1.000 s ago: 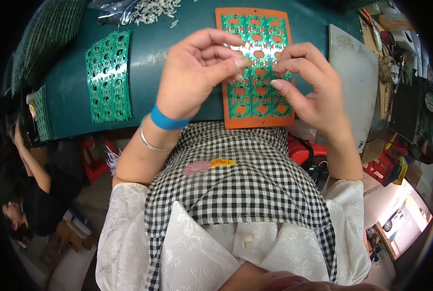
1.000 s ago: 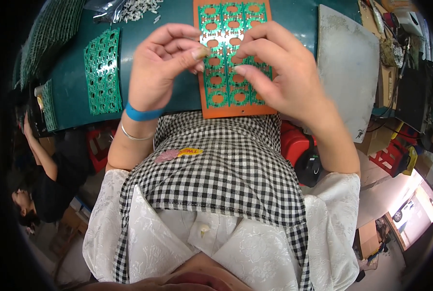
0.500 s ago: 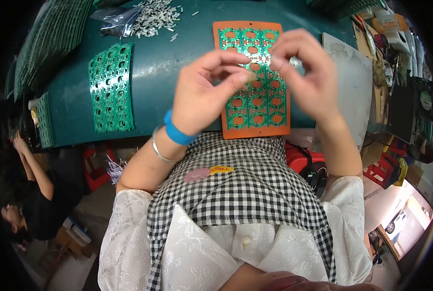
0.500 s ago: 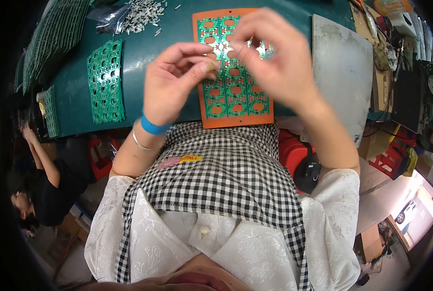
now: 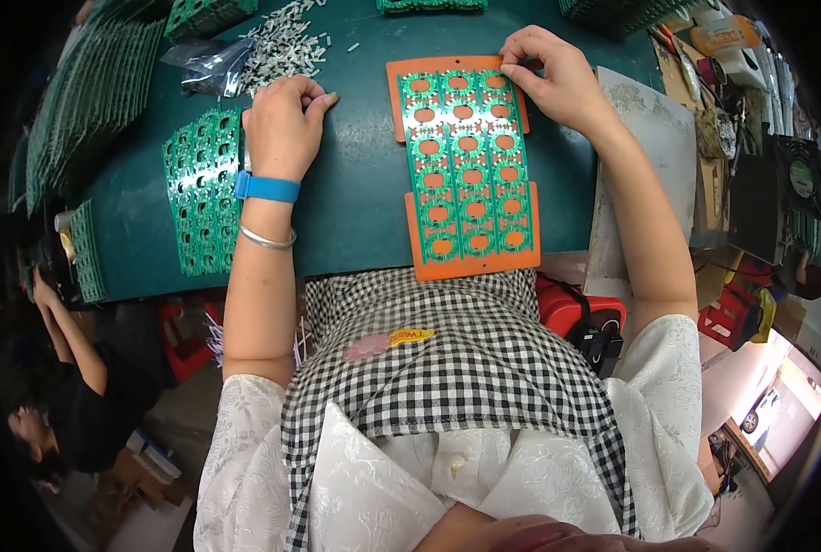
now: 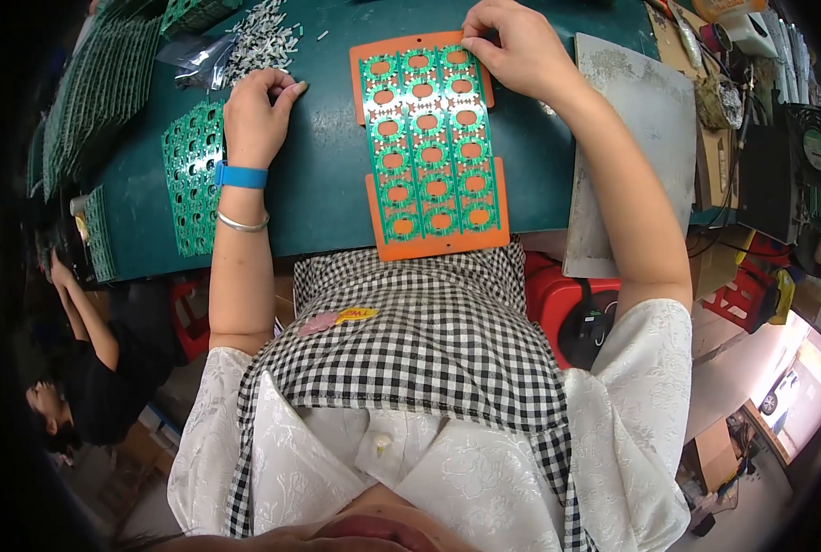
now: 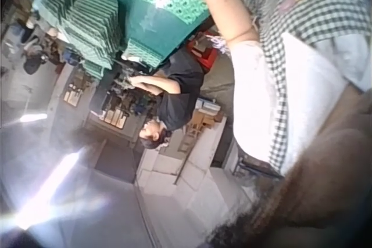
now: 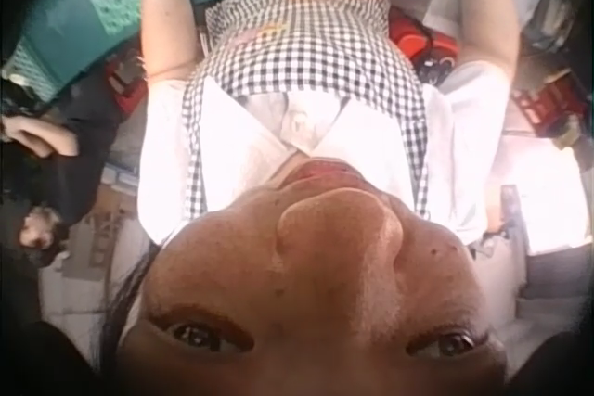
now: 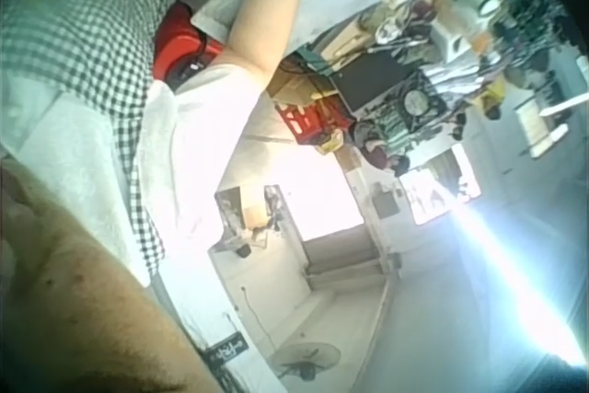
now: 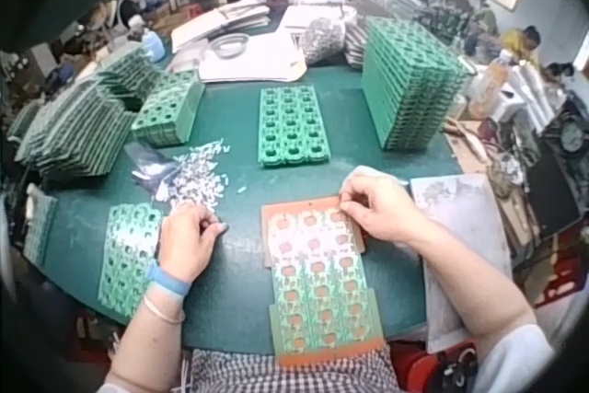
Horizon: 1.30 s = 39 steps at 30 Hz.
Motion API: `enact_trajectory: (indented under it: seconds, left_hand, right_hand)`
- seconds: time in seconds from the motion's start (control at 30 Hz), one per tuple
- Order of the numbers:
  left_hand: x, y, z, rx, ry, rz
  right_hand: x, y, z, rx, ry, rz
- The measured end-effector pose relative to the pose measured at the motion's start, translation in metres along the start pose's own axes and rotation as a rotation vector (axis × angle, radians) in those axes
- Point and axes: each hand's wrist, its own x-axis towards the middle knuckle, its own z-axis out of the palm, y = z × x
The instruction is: The person inserts small electronic components into a circuit board template by hand.
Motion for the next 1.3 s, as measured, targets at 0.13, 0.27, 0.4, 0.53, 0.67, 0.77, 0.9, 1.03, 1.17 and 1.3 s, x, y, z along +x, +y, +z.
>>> enact_trajectory:
  seconds: [0.13, 0.27, 0.4, 0.53, 0.67, 0.77, 0.9, 1.03, 1.17, 1.3]
  left_hand:
    - [-0.001, -0.008, 0.005, -0.071, 0.029, 0.052]
    - [-0.001, -0.008, 0.006, -0.126, 0.064, 0.078]
    - [0.001, 0.002, -0.002, -0.146, 0.099, 0.055]
    - [-0.004, 0.013, -0.009, -0.525, 0.03, -0.174]
    - [-0.01, 0.033, -0.026, -1.096, -0.087, -0.219]
    - [-0.017, 0.043, -0.032, -1.309, -0.201, -0.245]
    - [-0.022, 0.06, -0.033, -1.601, -0.286, -0.377]
    - [-0.034, 0.075, -0.027, -1.88, -0.287, -0.421]
    - [-0.042, 0.089, -0.015, -1.937, -0.203, -0.464]
    - [-0.036, 0.087, -0.015, -1.833, -0.186, -0.365]
  right_hand:
    - [0.001, 0.004, 0.0, -0.021, 0.012, -0.042]
    - [0.004, -0.008, -0.001, -0.036, -0.016, 0.033]
    - [0.006, -0.009, 0.002, -0.149, -0.014, -0.151]
    - [0.005, -0.007, 0.0, -0.185, -0.073, -0.119]
    - [0.002, -0.035, -0.006, -0.177, 0.023, -0.15]
    - [0.0, -0.079, -0.009, -0.046, -0.022, -0.159]
    - [-0.003, -0.108, 0.002, 0.172, 0.081, -0.321]
    - [-0.009, -0.13, 0.008, 0.234, 0.16, -0.327]
    - [-0.008, -0.121, 0.017, 0.182, 0.255, -0.424]
    - [-0.014, -0.111, 0.013, 0.254, 0.205, -0.296]
